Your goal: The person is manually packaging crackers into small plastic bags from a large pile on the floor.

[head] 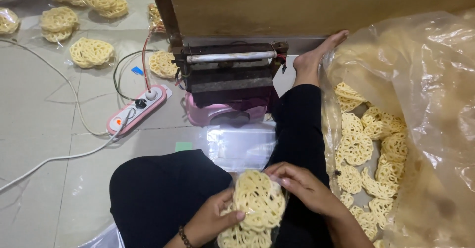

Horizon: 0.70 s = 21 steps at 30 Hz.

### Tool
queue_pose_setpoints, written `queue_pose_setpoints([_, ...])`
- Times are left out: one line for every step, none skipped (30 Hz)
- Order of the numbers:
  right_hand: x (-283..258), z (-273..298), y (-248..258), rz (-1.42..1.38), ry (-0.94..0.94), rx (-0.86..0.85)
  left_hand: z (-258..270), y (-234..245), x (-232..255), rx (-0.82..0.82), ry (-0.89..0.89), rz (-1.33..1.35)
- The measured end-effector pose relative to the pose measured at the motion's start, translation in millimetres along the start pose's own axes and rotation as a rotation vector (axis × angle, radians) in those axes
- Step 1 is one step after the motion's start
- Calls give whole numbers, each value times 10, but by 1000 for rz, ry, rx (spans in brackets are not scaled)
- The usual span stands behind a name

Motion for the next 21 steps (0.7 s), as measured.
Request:
queue_pose_setpoints([-149, -2, -3, 132, 94, 6, 2, 23, 8, 100, 20, 25])
queue_pose_setpoints([-298, 4, -6, 263, 187, 13, 5, 41, 14, 199, 41, 51])
queue_pose_setpoints([-374, -6, -61, 263, 187, 13, 2, 46, -6, 200, 41, 51])
queue_pose_setpoints([-461, -5, -130, 365, 237, -16, -1, 33, -24, 162, 23, -5])
queue_pose_setpoints([-545, -4, -200, 466, 286, -45, -3, 20, -43, 123, 6, -61])
queue_pose_setpoints([-541, 0, -238, 468, 286, -44, 1, 27, -16, 122, 5, -61])
queue_pose_setpoints([-538, 4, -282, 455, 292, -56, 4, 23, 9, 77, 16, -100])
queue_pose_setpoints([-537, 6, -329, 441, 299, -70, 16, 16, 33, 33, 28, -137])
queue_pose_setpoints([-545, -8, -327, 440, 299, -71, 0, 32, 108, 34, 28, -137])
queue_pose_setpoints([-561, -14, -339, 423, 342, -85, -6, 39, 185, 14, -14, -130])
queue_pose_setpoints([-578, -19, -353, 405, 385, -99, -10, 45, 261, -6, -57, -122])
queue_pose_setpoints([-623, -30, -347, 405, 386, -100, 2, 19, 325, -4, -57, -121])
queue_pose_setpoints([-680, -40, -334, 388, 407, -82, 16, -8, 406, 3, -96, -91])
queue_pose_setpoints([-744, -62, -312, 374, 431, -62, 20, -24, 503, 9, -137, -64])
queue_pose_setpoints([-689, -30, -311, 376, 434, -62, 53, -83, 613, 10, -141, -66])
queue_pose_setpoints([-642, -10, -248, 132, 446, 90, 86, -106, 756, 117, -235, -105])
queue_pose_setpoints([-583, 13, -187, -113, 454, 239, 128, -131, 899, 225, -329, -143])
queue_pose_setpoints([-529, -1, -123, -108, 462, 235, 141, -143, 949, 228, -339, -147])
queue_pose_setpoints([-444, -23, -46, -275, 388, 266, 161, -138, 999, 289, -357, -147])
queue_pose_setpoints([-352, -29, 14, -442, 308, 296, 195, -142, 1034, 351, -372, -145])
queue_pose_setpoints([-337, -45, -6, -440, 312, 292, 190, -128, 1031, 354, -377, -147])
Point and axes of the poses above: each hand's wrist, its own z-axis away from the middle knuckle, its own y-axis out of the back of the hand, x = y × z, the point moved 3 cm from there along -z, towards the middle knuckle, and after that the axes turned 5 degrees about y, right-handed, at the moved point
